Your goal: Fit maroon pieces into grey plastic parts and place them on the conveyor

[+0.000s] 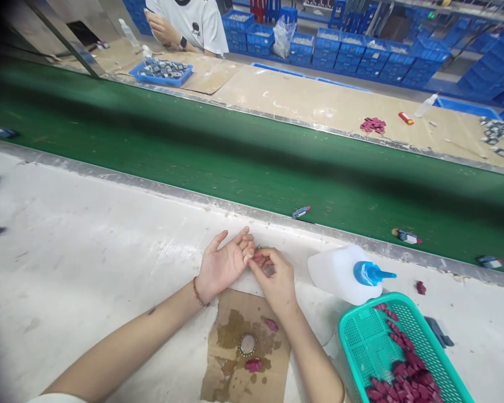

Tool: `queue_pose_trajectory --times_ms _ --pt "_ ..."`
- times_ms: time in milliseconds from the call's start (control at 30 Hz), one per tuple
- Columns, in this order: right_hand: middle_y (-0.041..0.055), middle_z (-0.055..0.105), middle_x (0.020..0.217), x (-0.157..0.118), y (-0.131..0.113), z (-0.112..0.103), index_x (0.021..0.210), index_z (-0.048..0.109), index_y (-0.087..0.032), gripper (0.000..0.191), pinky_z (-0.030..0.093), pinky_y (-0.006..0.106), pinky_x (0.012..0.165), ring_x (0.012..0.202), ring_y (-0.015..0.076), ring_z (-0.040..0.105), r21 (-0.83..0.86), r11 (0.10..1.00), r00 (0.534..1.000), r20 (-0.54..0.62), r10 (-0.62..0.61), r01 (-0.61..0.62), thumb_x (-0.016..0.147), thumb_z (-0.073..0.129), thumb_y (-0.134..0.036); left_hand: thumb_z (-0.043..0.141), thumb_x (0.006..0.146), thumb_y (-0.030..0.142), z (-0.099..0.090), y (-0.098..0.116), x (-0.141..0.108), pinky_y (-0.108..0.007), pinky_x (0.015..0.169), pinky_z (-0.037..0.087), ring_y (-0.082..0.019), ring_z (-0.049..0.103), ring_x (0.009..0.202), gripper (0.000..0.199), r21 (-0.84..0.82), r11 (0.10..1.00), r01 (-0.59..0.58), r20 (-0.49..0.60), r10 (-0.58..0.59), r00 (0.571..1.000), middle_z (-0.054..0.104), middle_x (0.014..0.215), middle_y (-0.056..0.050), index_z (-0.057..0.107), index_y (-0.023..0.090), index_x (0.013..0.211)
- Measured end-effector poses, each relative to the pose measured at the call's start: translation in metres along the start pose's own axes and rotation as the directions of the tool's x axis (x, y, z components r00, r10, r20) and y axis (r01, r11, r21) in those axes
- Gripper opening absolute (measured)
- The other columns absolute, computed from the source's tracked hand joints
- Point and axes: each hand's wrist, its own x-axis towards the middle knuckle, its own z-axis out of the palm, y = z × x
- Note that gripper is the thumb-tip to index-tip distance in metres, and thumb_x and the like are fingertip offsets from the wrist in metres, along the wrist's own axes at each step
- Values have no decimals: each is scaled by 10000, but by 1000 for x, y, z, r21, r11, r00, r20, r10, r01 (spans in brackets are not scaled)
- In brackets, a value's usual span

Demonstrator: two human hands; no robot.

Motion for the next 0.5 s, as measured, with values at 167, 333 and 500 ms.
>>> queue_pose_trajectory --times_ms 167,333,500 --pt "-24 565 643 0 -2 -2 687 569 -222 168 405 254 561 575 143 499 -63 997 999 28 -39 40 844 599 -274 392 897 377 -2 0 0 -329 909 481 -210 673 966 365 24 1000 20 30 -21 999 714 895 -93 648 135 991" --pt "-24 518 636 -1 -3 -2 670 500 -219 262 385 252 577 596 146 485 -124 987 992 80 -96 105 925 499 -281 425 867 400 -5 0 0 -366 971 430 -277 632 1116 392 4 998 55 102 -55 993 728 967 -126 665 120 999" --pt "-33 476 607 0 -1 -3 644 469 -220 283 367 243 553 572 139 460 -121 987 992 78 -97 106 918 508 -277 436 862 401 -7 1 0 -355 952 425 -291 621 1142 400 -9 997 73 129 -71 989 736 970 -130 677 114 1001"
